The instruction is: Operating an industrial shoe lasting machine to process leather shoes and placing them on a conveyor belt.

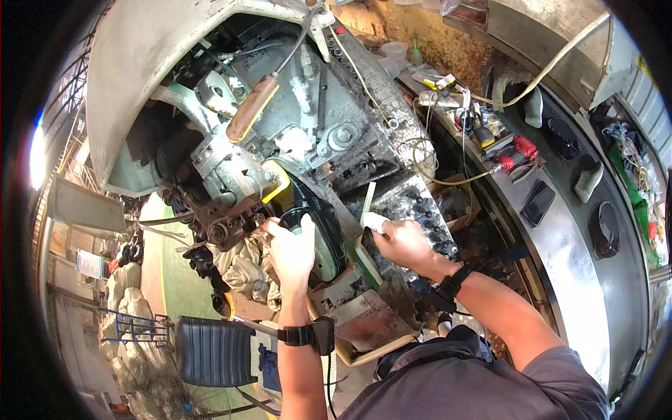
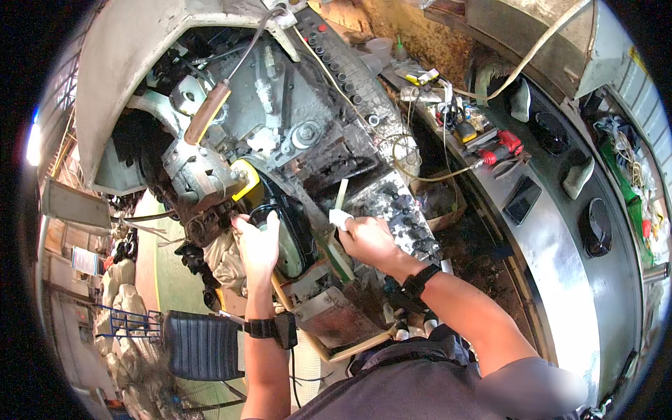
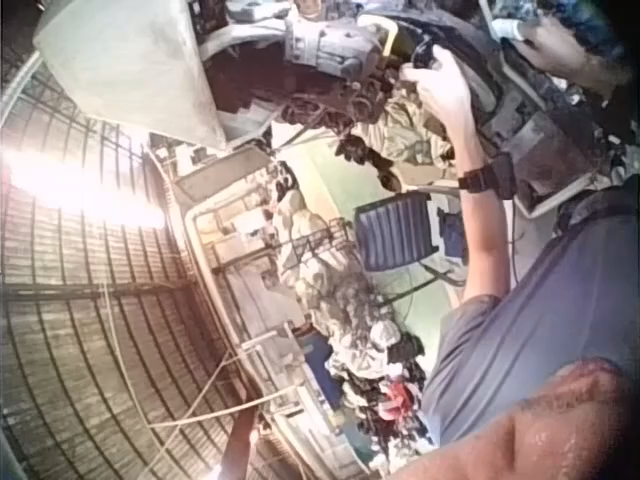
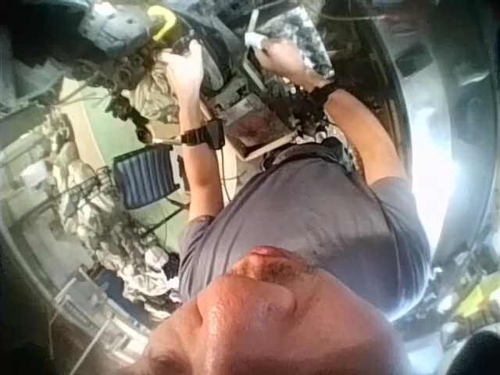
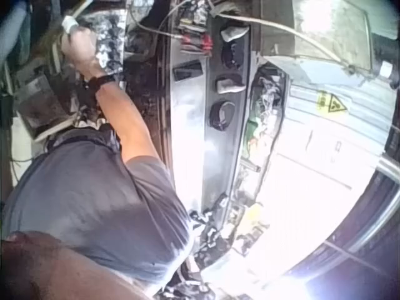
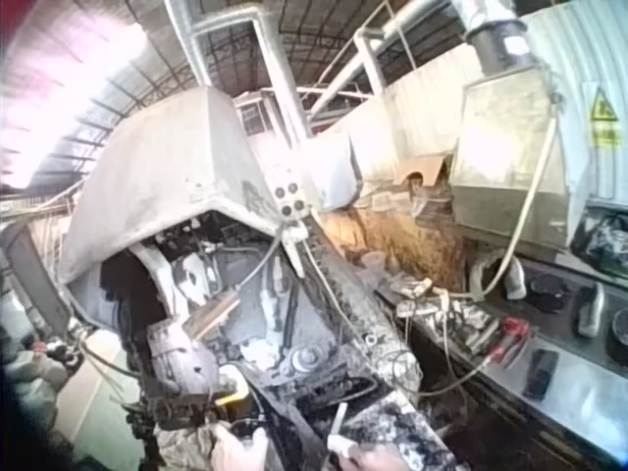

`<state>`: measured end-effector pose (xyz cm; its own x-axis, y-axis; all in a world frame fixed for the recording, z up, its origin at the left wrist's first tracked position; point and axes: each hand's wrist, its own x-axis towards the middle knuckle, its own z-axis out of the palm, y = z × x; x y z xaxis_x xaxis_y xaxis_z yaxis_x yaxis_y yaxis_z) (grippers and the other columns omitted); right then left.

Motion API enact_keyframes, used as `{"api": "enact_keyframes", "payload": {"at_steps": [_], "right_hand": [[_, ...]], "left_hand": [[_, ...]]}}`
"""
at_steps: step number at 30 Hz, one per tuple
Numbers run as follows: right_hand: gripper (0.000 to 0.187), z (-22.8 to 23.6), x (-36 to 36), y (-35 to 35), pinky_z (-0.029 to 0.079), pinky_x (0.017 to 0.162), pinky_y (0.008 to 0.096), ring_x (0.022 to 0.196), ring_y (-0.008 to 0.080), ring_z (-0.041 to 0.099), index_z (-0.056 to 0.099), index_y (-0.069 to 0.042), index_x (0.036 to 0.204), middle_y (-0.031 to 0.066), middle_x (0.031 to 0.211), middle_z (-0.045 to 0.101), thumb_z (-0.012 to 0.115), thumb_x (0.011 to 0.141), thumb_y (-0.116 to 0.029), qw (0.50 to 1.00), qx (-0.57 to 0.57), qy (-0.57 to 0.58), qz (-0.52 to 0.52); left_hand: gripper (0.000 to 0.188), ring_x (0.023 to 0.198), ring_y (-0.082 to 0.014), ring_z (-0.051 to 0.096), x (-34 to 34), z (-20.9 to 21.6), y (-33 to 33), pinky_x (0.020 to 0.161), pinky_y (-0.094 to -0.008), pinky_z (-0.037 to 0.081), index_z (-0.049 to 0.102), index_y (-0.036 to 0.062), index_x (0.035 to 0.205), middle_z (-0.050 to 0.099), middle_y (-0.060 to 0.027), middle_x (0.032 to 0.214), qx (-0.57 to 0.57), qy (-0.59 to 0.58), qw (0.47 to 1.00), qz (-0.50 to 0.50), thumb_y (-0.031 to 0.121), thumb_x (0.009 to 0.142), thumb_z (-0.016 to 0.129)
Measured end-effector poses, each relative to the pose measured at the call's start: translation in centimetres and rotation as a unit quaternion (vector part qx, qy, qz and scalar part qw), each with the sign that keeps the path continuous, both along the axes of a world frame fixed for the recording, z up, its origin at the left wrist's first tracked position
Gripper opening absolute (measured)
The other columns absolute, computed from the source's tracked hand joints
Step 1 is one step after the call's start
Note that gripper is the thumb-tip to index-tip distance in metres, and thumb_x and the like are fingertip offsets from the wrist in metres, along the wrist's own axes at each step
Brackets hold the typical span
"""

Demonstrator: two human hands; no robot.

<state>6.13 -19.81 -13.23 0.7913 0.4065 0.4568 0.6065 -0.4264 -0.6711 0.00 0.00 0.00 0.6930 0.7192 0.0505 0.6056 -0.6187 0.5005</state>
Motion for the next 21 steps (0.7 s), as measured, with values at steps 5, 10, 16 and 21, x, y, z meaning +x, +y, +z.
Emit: {"api": "enact_keyframes", "payload": {"at_steps": [5, 10, 16, 21], "right_hand": [[0.02, 0.4, -0.5, -0.1, 0.053, 0.057, 0.0486, 0.059, 0.0402, 0.067, 0.068, 0.0, 0.077, 0.02, 0.066, 0.066, 0.07, 0.088, -0.017, 1.0, 0.019, 0.006, -0.003], [0.018, 0.4, -0.3, -0.2, 0.053, 0.057, 0.0486, 0.06, 0.0401, 0.067, 0.07, 0.0, 0.079, 0.0205, 0.067, 0.066, 0.071, 0.088, -0.015, 0.999, 0.031, 0.003, -0.006], [0.02, 0.3, -0.2, 0.1, 0.053, 0.058, 0.0484, 0.062, 0.0402, 0.067, 0.07, 0.001, 0.078, 0.0208, 0.067, 0.066, 0.072, 0.089, -0.016, 1.0, 0.019, 0.002, -0.012], [0.02, 0.5, -0.5, 0.1, 0.054, 0.059, 0.0481, 0.063, 0.0405, 0.067, 0.071, 0.0, 0.08, 0.0211, 0.069, 0.067, 0.072, 0.09, -0.017, 1.0, 0.007, 0.004, -0.021]], "left_hand": [[0.07, 0.106, -0.0507, 0.066, -0.6, -0.7, 0.6, 0.097, -0.0523, 0.047, 0.038, 0.0007, 0.133, 0.067, -0.0379, 0.111, 0.049, -0.025, 0.998, -0.028, 0.049, 0.093, 0.07], [0.073, 0.104, -0.0509, 0.067, -1.7, -1.6, 0.3, 0.095, -0.0527, 0.049, 0.036, -0.0001, 0.138, 0.068, -0.0376, 0.106, 0.011, -0.096, 0.993, -0.073, 0.045, 0.093, 0.072], [0.078, 0.074, -0.0323, 0.069, -1.3, -0.9, 2.5, 0.076, -0.046, 0.054, 0.04, 0.0141, 0.158, 0.071, -0.0196, 0.083, 0.06, -0.036, 0.984, -0.166, 0.034, 0.091, 0.075], [0.079, 0.089, -0.0422, 0.069, -1.4, -1.4, 2.6, 0.084, -0.0514, 0.054, 0.039, 0.0148, 0.158, 0.071, -0.0266, 0.094, 0.034, -0.053, 0.984, -0.164, 0.039, 0.09, 0.073]]}}
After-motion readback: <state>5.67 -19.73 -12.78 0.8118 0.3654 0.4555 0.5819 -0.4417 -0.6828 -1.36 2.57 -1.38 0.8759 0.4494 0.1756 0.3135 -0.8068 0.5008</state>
